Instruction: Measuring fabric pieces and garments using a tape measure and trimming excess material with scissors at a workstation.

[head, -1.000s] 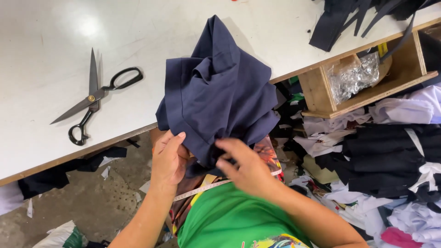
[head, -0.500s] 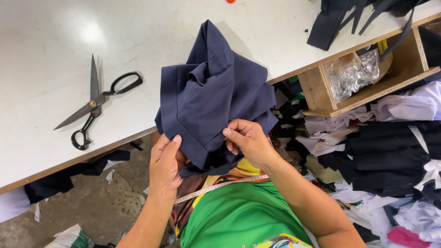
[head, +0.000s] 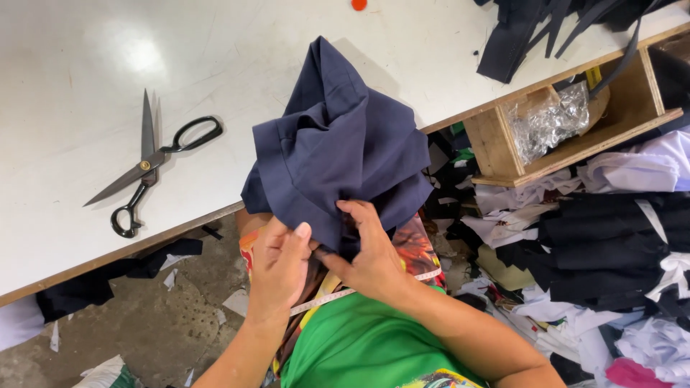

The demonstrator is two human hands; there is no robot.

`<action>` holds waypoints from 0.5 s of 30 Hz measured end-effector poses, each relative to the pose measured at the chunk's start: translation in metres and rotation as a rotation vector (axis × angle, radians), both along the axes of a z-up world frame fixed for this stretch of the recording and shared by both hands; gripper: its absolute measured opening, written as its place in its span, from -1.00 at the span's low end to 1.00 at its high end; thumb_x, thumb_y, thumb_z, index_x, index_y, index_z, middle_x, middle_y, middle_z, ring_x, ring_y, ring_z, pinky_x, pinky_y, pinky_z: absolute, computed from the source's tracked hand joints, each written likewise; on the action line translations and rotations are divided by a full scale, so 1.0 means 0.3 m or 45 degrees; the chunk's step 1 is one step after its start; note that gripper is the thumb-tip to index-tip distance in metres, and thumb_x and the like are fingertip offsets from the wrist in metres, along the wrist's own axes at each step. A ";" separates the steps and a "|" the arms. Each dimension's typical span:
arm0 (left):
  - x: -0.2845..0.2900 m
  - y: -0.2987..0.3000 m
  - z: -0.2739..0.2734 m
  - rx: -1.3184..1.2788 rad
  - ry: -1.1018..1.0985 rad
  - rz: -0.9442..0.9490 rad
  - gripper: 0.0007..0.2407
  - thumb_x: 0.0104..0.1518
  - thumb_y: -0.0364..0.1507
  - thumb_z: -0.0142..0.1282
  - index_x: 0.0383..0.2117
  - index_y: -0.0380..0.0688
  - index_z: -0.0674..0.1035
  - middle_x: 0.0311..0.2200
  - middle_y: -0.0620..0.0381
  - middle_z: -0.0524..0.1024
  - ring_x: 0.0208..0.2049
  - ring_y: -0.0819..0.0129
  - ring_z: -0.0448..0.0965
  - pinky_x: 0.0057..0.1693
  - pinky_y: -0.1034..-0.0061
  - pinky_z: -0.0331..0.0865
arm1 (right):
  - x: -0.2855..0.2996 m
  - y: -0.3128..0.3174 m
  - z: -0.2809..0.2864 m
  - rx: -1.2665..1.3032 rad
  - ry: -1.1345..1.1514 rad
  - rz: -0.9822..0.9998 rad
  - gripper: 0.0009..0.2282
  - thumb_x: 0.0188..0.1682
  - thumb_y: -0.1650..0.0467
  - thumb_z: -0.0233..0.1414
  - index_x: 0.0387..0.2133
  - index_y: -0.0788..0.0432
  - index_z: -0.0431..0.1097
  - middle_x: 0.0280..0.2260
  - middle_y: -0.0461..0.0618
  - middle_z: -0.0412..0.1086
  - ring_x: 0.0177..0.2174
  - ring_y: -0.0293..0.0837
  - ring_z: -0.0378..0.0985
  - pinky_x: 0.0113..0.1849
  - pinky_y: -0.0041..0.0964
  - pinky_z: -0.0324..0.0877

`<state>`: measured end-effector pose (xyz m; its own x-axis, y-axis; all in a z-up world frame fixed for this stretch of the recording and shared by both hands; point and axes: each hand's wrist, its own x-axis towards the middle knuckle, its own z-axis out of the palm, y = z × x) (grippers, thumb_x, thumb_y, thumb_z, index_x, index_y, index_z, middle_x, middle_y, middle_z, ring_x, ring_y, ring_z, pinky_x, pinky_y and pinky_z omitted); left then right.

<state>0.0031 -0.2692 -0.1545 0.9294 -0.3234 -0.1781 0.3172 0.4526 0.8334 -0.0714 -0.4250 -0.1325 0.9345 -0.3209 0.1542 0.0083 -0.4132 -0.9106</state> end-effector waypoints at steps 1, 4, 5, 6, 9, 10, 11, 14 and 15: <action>0.007 0.014 0.034 0.201 -0.245 -0.087 -0.83 0.30 -0.58 0.01 -0.08 -0.39 0.61 -0.32 -0.25 0.67 -0.23 0.09 0.72 -0.03 0.10 0.61 | -0.004 -0.003 -0.018 0.096 0.021 0.003 -0.34 -0.25 0.48 0.38 0.18 0.26 0.28 -0.01 0.23 0.37 -0.09 0.18 0.58 -0.09 0.02 0.51; 0.067 -0.003 0.226 0.572 -0.803 -0.233 -0.75 0.26 -0.51 0.03 0.00 -0.29 0.64 -0.05 -0.16 0.57 0.01 0.01 0.55 0.19 0.12 0.41 | 0.005 -0.056 0.001 0.484 0.129 0.075 -0.57 -0.11 0.59 0.11 0.10 0.26 0.43 -0.12 0.13 0.51 -0.13 -0.05 0.56 -0.06 -0.10 0.50; 0.092 -0.022 0.306 0.738 -1.121 -0.290 -0.70 0.26 -0.45 0.02 0.08 -0.22 0.63 0.08 -0.17 0.46 0.14 -0.17 0.43 0.29 0.06 0.28 | 0.009 -0.086 0.021 0.776 0.213 0.143 -0.64 -0.04 0.57 -0.04 0.03 0.26 0.52 -0.18 0.05 0.57 -0.16 -0.22 0.50 -0.04 -0.17 0.49; 0.102 -0.037 0.296 0.735 -1.118 -0.290 -0.70 0.26 -0.45 0.02 0.08 -0.22 0.63 0.08 -0.17 0.46 0.14 -0.17 0.43 0.29 0.06 0.28 | -0.040 -0.105 -0.077 0.774 0.216 0.142 -0.64 -0.04 0.57 -0.04 0.03 0.26 0.52 -0.18 0.05 0.57 -0.16 -0.22 0.50 -0.04 -0.17 0.49; 0.156 -0.079 0.274 1.125 -1.571 -0.260 -0.70 0.29 -0.18 -0.01 -0.10 -0.04 0.68 -0.27 0.07 0.40 -0.20 -0.01 0.36 0.07 0.16 0.24 | -0.125 -0.162 -0.248 1.233 0.311 -0.052 -0.76 -0.02 0.66 0.08 -0.09 0.39 0.55 -0.37 0.12 0.58 -0.31 -0.19 0.63 -0.14 -0.23 0.57; 0.187 -0.099 0.269 1.189 -1.531 -0.438 -0.67 0.35 -0.20 -0.05 0.10 -0.06 0.58 -0.13 -0.04 0.50 -0.06 -0.10 0.46 0.10 0.04 0.29 | -0.121 -0.185 -0.221 1.479 0.264 -0.025 -0.90 0.04 0.56 0.06 -0.26 0.36 0.53 -0.51 0.13 0.53 -0.48 -0.19 0.60 -0.33 -0.31 0.52; 0.224 -0.125 0.262 1.243 -1.492 -0.617 -0.60 0.40 -0.22 -0.10 0.29 -0.07 0.48 0.01 -0.15 0.60 0.09 -0.20 0.57 0.14 -0.09 0.35 | -0.113 -0.213 -0.197 1.722 0.208 -0.001 -0.84 0.09 0.47 0.03 -0.42 0.32 0.50 -0.65 0.14 0.47 -0.64 -0.19 0.58 -0.52 -0.39 0.47; 0.196 -0.112 0.223 1.107 -1.643 -0.324 -0.70 0.40 -0.33 0.02 0.15 -0.17 0.58 0.06 0.00 0.57 0.03 0.10 0.61 0.12 0.31 0.36 | -0.078 -0.243 -0.161 1.768 0.110 0.090 -0.74 0.15 0.38 0.03 -0.45 0.34 0.51 -0.66 0.17 0.47 -0.65 -0.16 0.60 -0.48 -0.32 0.55; 0.162 -0.120 0.244 1.098 -1.636 -0.337 -0.70 0.40 -0.33 0.02 0.15 -0.17 0.58 0.06 0.00 0.57 0.03 0.10 0.61 0.12 0.31 0.36 | -0.085 -0.243 -0.159 1.769 0.114 0.073 -0.74 0.15 0.38 0.03 -0.45 0.34 0.51 -0.66 0.17 0.47 -0.65 -0.16 0.60 -0.48 -0.32 0.55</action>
<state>0.0517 -0.3051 -0.0812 0.5342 -0.7174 0.4472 -0.7901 -0.2355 0.5660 -0.0971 -0.4978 -0.1804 0.9411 -0.1216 -0.3156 -0.0850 0.8181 -0.5687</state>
